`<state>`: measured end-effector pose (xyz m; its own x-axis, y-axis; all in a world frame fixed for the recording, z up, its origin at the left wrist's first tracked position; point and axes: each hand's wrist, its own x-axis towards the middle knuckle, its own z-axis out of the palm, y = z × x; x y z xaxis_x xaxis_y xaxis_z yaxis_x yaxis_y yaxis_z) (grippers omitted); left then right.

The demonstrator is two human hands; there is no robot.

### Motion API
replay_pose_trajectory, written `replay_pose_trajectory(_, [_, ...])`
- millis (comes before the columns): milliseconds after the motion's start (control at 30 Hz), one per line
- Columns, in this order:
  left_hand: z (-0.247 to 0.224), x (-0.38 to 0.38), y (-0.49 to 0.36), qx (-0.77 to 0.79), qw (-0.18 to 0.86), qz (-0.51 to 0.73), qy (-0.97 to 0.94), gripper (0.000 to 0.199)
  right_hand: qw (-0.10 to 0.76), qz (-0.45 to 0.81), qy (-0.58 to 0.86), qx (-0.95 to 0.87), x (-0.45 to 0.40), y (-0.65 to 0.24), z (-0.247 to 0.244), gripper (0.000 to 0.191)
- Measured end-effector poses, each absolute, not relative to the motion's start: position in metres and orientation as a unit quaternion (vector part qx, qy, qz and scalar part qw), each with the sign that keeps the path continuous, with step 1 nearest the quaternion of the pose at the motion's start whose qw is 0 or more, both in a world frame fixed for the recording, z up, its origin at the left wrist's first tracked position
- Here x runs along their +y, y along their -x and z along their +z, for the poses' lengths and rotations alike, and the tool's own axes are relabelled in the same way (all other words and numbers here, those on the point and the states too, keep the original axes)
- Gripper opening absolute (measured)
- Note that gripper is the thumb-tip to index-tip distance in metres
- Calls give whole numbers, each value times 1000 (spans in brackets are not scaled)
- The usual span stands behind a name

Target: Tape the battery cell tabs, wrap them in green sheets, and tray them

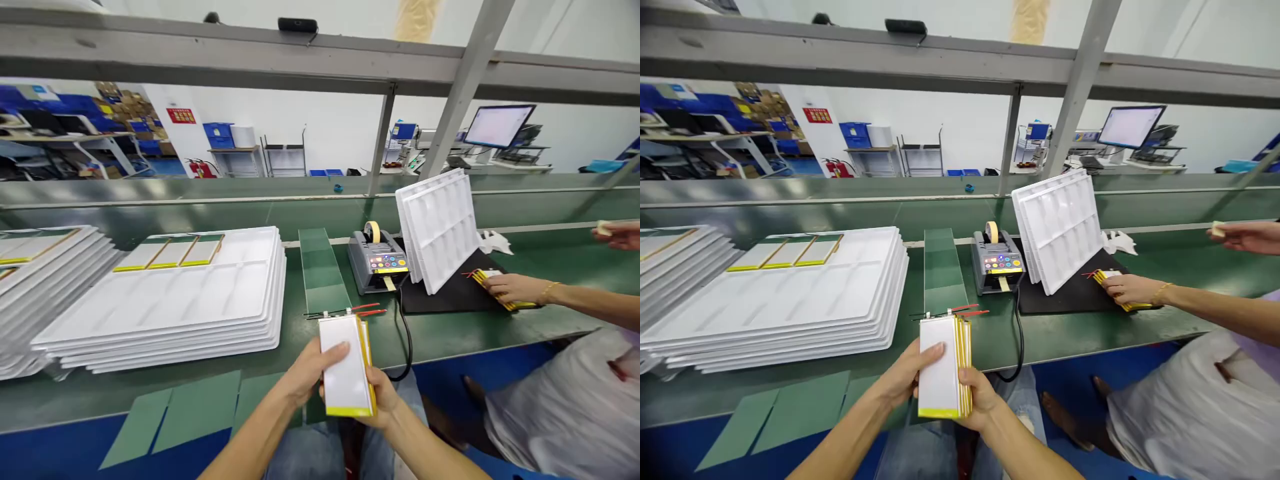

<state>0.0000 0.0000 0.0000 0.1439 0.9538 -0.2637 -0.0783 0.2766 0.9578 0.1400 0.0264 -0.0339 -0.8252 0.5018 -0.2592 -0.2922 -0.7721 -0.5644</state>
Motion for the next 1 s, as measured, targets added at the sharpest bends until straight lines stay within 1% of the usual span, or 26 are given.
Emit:
replay_pose_trajectory(67, [-4,1,9,534,604,443,-392,61,207,915,208,-276,28,-131,-37,61])
replay_pose_trajectory(100, [-5,6,16,544,592,456,-381,60,211,899,222,-313,29,-131,-37,60])
replay_pose_trajectory(167, [-7,23,28,557,568,473,-378,58,245,829,283,-416,32,-139,-37,58])
replay_pose_trajectory(233, [-8,43,39,573,553,463,-389,55,296,746,344,-488,36,-155,-38,55])
replay_pose_trajectory(300, [-11,62,46,600,542,424,-408,50,342,685,382,-518,42,-172,-39,51])
replay_pose_trajectory(400, [-17,83,53,656,509,334,-446,44,419,584,434,-542,65,-194,-42,47])
replay_pose_trajectory(467, [-18,93,58,699,467,263,-473,45,464,522,478,-533,91,-204,-43,47])
replay_pose_trajectory(533, [-16,99,63,740,411,193,-496,46,491,492,506,-512,119,-210,-42,49])
replay_pose_trajectory(633, [-7,100,67,783,323,115,-519,53,501,484,522,-493,155,-209,-40,48])
replay_pose_trajectory(700, [1,96,64,804,265,87,-526,59,502,490,523,-485,169,-203,-39,47])
replay_pose_trajectory(800, [10,85,51,831,160,85,-526,66,528,476,523,-470,170,-192,-43,43])
replay_pose_trajectory(867, [9,78,38,840,105,98,-523,78,549,456,521,-468,158,-186,-49,39])
replay_pose_trajectory(933, [4,73,24,841,82,109,-524,92,554,447,515,-477,138,-182,-56,37])
replay_pose_trajectory(1000, [-3,71,14,836,81,113,-530,99,548,454,504,-489,116,-180,-62,35])
